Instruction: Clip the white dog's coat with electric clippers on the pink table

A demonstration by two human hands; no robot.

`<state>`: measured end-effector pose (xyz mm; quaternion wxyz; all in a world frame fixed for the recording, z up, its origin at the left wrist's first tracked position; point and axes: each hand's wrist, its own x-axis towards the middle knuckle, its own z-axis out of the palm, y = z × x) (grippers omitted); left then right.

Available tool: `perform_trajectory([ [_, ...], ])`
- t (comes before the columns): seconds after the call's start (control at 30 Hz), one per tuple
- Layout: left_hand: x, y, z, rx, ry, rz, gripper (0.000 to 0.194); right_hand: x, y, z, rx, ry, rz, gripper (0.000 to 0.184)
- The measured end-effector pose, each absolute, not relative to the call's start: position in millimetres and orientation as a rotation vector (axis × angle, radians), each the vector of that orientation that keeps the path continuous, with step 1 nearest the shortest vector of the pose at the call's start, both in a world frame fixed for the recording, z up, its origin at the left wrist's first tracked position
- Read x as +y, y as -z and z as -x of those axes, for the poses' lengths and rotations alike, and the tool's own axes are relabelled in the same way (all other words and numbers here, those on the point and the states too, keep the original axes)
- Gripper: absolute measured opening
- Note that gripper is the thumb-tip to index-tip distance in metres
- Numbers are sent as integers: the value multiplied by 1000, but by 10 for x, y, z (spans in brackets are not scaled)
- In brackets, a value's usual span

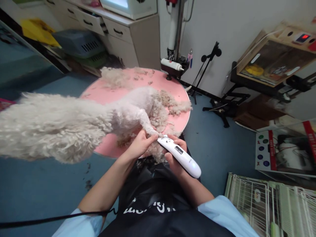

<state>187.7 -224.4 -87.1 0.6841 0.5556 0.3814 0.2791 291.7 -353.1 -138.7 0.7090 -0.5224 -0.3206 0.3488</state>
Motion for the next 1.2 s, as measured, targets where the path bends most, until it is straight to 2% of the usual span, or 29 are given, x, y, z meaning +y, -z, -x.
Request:
perform_trajectory([
  [0.13,-2234,872,-1894,840,-657,-1256,39,-3479,1328,-2869,-665,-506,1090,48],
  [0.3,-2236,892,-1891,857,-682,-1228,43,-3416,1337,-3055,-621,-764,1048,36],
  [0.43,-2234,895,-1875,831,-658,-1232,42,-3374,1319,-3175,-511,-787,977,30],
  [0.77,-2177,863,-1842,816,-638,-1399,31,-3348,1146,-3250,-756,-774,1052,48],
  [1.2,-2147,845,-1816,813,-618,-1336,35,-3398,1069,-3357,-1044,-784,1125,48],
])
